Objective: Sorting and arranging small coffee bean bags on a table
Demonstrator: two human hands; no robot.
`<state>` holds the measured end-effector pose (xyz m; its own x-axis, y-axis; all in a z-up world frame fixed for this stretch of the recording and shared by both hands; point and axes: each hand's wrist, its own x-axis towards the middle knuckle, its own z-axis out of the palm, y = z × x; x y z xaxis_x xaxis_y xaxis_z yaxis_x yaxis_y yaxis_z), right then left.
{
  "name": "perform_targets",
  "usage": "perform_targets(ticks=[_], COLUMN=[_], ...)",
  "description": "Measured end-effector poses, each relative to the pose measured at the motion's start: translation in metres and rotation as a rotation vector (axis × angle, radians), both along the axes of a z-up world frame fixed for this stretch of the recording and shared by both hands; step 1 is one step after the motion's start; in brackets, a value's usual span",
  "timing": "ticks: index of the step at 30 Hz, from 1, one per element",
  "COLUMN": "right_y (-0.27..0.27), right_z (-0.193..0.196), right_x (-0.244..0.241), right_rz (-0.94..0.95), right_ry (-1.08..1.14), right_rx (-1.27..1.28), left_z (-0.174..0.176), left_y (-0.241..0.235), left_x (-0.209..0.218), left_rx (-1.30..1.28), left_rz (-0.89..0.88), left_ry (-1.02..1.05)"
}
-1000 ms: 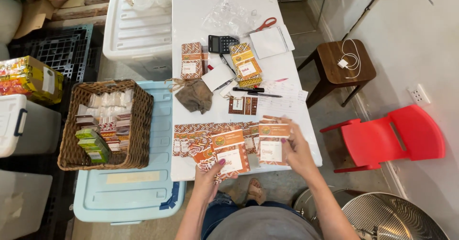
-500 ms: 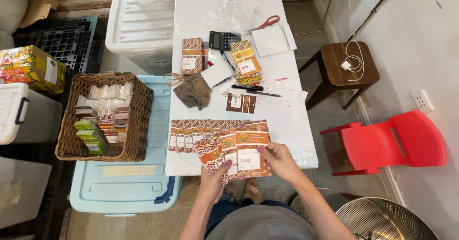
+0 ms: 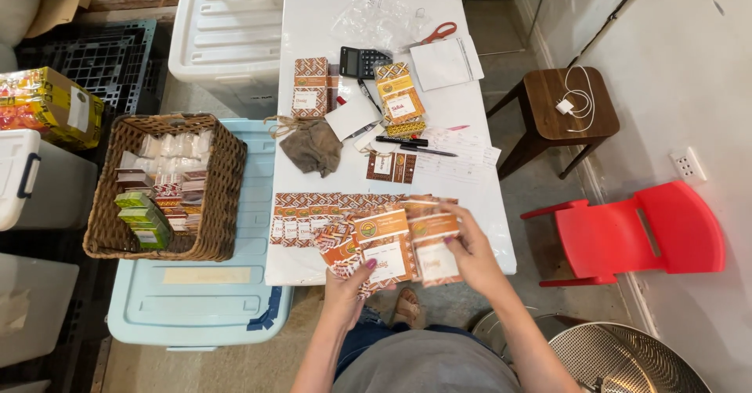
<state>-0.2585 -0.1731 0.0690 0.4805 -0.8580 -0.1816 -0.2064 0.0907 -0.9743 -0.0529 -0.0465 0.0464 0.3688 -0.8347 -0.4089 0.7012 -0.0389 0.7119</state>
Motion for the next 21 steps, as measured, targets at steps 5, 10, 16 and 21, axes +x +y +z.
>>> perform_targets(ticks=[5, 10, 16, 21], right_y=[0.021, 0.019, 0.019, 0.014], right_z=[0.035, 0.0, -0.018, -0.013], right_x=[0.024, 0.023, 0.024, 0.008], right_rz=[-0.031, -0.127, -0.13, 0.003], right_ry=[0.137, 0.105, -0.042, -0.018], right_rx=[-0.012, -0.03, -0.026, 0.118], left_z=[-0.023, -0.031, -0.028, -0.023], left_y=[-0.002, -0.001, 0.001, 0.001], left_x=[-0.011, -0.015, -0.013, -0.007], left_rx=[-0.033, -0.073, -0.072, -0.05], left_rz=[-0.003, 0.003, -0.03, 0.041], left_ry=[-0.118, -0.114, -0.149, -0.086])
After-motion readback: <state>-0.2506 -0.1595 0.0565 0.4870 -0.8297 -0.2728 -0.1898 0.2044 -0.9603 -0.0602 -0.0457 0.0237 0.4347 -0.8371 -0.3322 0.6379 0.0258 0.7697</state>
